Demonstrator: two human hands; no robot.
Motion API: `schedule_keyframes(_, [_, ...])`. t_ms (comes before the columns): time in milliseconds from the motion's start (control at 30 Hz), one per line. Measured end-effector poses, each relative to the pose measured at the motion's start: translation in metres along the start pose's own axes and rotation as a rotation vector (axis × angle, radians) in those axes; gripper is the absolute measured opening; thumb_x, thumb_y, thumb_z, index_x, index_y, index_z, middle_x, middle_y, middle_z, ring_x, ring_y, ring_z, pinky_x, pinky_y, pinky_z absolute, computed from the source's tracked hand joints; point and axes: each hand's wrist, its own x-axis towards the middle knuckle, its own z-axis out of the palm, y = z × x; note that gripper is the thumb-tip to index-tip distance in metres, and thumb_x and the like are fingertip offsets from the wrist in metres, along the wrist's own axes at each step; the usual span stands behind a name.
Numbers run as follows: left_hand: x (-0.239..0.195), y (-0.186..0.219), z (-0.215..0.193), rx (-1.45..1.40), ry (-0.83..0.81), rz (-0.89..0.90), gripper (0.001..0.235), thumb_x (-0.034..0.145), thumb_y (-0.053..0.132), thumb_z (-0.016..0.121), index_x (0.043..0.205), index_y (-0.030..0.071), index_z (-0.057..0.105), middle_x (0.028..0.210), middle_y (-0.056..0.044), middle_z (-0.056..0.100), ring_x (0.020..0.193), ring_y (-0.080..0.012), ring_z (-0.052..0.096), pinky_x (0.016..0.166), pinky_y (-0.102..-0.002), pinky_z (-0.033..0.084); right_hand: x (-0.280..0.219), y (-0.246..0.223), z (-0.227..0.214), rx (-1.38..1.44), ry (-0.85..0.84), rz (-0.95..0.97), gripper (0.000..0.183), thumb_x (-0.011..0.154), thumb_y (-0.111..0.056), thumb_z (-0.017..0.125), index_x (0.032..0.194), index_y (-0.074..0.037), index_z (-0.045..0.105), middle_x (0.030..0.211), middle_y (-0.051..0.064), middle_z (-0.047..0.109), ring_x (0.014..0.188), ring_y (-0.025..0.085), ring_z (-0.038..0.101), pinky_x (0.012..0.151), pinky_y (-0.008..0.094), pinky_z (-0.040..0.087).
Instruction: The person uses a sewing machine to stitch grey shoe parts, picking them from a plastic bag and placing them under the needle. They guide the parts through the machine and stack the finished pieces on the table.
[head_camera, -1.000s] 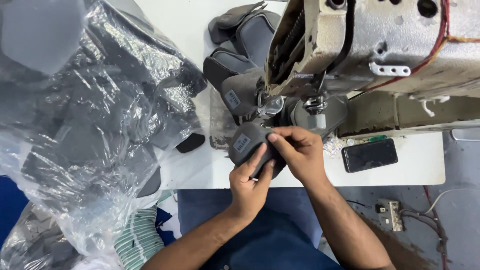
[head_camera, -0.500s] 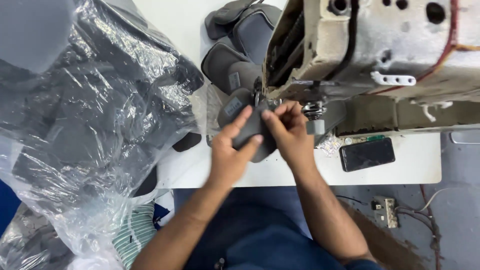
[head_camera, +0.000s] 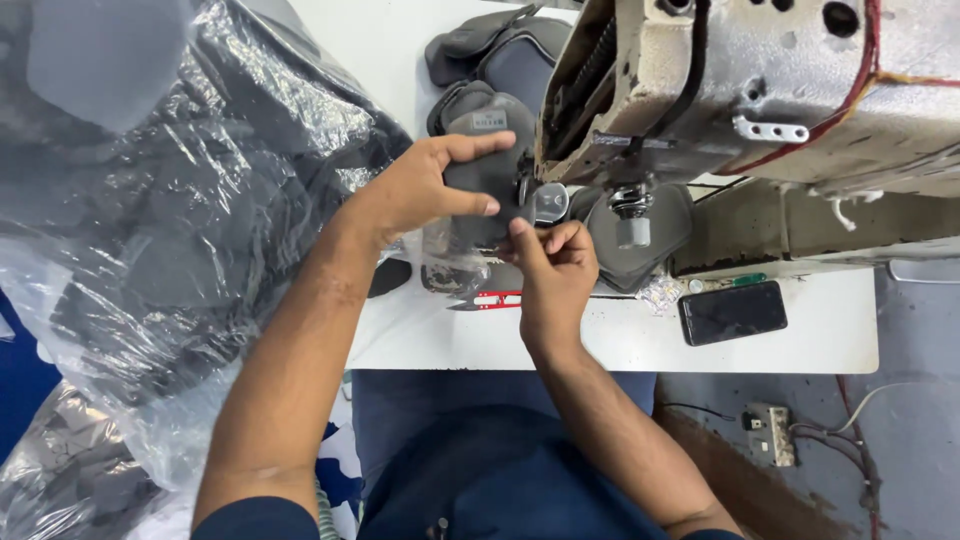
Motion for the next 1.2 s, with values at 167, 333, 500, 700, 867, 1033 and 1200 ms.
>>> schedule_keyframes(167, [-0.019, -0.021, 0.040, 0.001, 0.450, 0.117, 0.070, 0.080, 0.004, 0.084, 0.145, 0.008, 0.059, 0.129, -0.004, 0.069, 0.109, -0.0099, 0.065, 0.096, -0.024, 0.053, 0.001, -0.012, 0.011, -0.040, 0.080, -0.002, 0.031, 0.098, 0.000, 0.070, 0.087, -0.011, 0.043, 0.078, 0.005, 0.061, 0.070, 0.017, 0.070, 0.064, 0.031, 0.059])
schedule_keyframes(333, [-0.034, -0.062, 0.120, -0.451, 0.915, 0.211, 0.066, 0.095, 0.009, 0.076, 0.156, 0.008, 0.051, 0.116, -0.003, 0.059, 0.093, -0.0102, 0.054, 0.081, -0.024, 0.046, -0.004, -0.009, 0.005, 0.005, -0.002, 0.061, 0.030, 0.094, 0.003, 0.072, 0.089, -0.010, 0.045, 0.088, 0.004, 0.066, 0.078, 0.011, 0.067, 0.072, 0.029, 0.060])
schedule_keyframes(500, [-0.033, -0.056, 0.101, -0.820, 1.015, 0.361, 0.059, 0.093, 0.011, 0.072, 0.145, 0.010, 0.044, 0.120, 0.001, 0.067, 0.096, -0.0081, 0.066, 0.078, -0.023, 0.056, 0.001, -0.005, 0.011, -0.007, 0.005, -0.014, 0.034, 0.096, 0.002, 0.072, 0.086, -0.011, 0.042, 0.083, 0.007, 0.068, 0.073, 0.012, 0.067, 0.071, 0.030, 0.061])
schedule_keyframes(700, [-0.051, -0.072, 0.142, -0.825, 0.853, 0.065, 0.037, 0.089, 0.016, 0.078, 0.122, 0.004, 0.065, 0.108, -0.003, 0.070, 0.083, -0.0100, 0.066, 0.062, -0.025, 0.053, -0.004, -0.008, -0.030, -0.040, -0.023, 0.039, 0.029, 0.103, 0.001, 0.072, 0.092, -0.010, 0.047, 0.086, 0.003, 0.063, 0.076, 0.009, 0.061, 0.070, 0.028, 0.055])
schedule_keyframes(867, [-0.033, -0.058, 0.133, -0.761, 0.851, -0.014, 0.035, 0.084, 0.022, 0.081, 0.112, 0.007, 0.067, 0.095, -0.001, 0.070, 0.071, -0.0079, 0.063, 0.055, -0.025, 0.052, -0.006, -0.076, -0.093, -0.732, -0.091, -0.436, 0.021, 0.099, 0.008, 0.070, 0.106, -0.005, 0.055, 0.101, 0.007, 0.066, 0.091, 0.018, 0.071, 0.082, 0.031, 0.062])
schedule_keyframes(1033, [-0.012, -0.061, 0.112, -0.705, 0.807, -0.035, 0.029, 0.085, 0.025, 0.081, 0.104, 0.006, 0.070, 0.086, -0.001, 0.069, 0.065, -0.0075, 0.060, 0.051, -0.024, 0.047, 0.041, -0.176, -0.169, -1.142, 0.247, -1.170, 0.032, 0.110, -0.025, 0.066, 0.119, 0.003, 0.053, 0.116, 0.018, 0.056, 0.112, 0.029, 0.056, 0.102, 0.045, 0.047])
schedule_keyframes(1200, [-0.003, -0.068, 0.111, -0.676, 0.757, 0.022, 0.026, 0.090, 0.025, 0.081, 0.100, 0.003, 0.072, 0.080, -0.003, 0.067, 0.061, -0.0096, 0.058, 0.050, -0.024, 0.044, 0.082, -0.144, -0.266, -0.943, 0.456, -1.262, 0.044, 0.114, -0.043, 0.049, 0.120, -0.001, 0.060, 0.115, 0.017, 0.062, 0.108, 0.030, 0.061, 0.099, 0.050, 0.051])
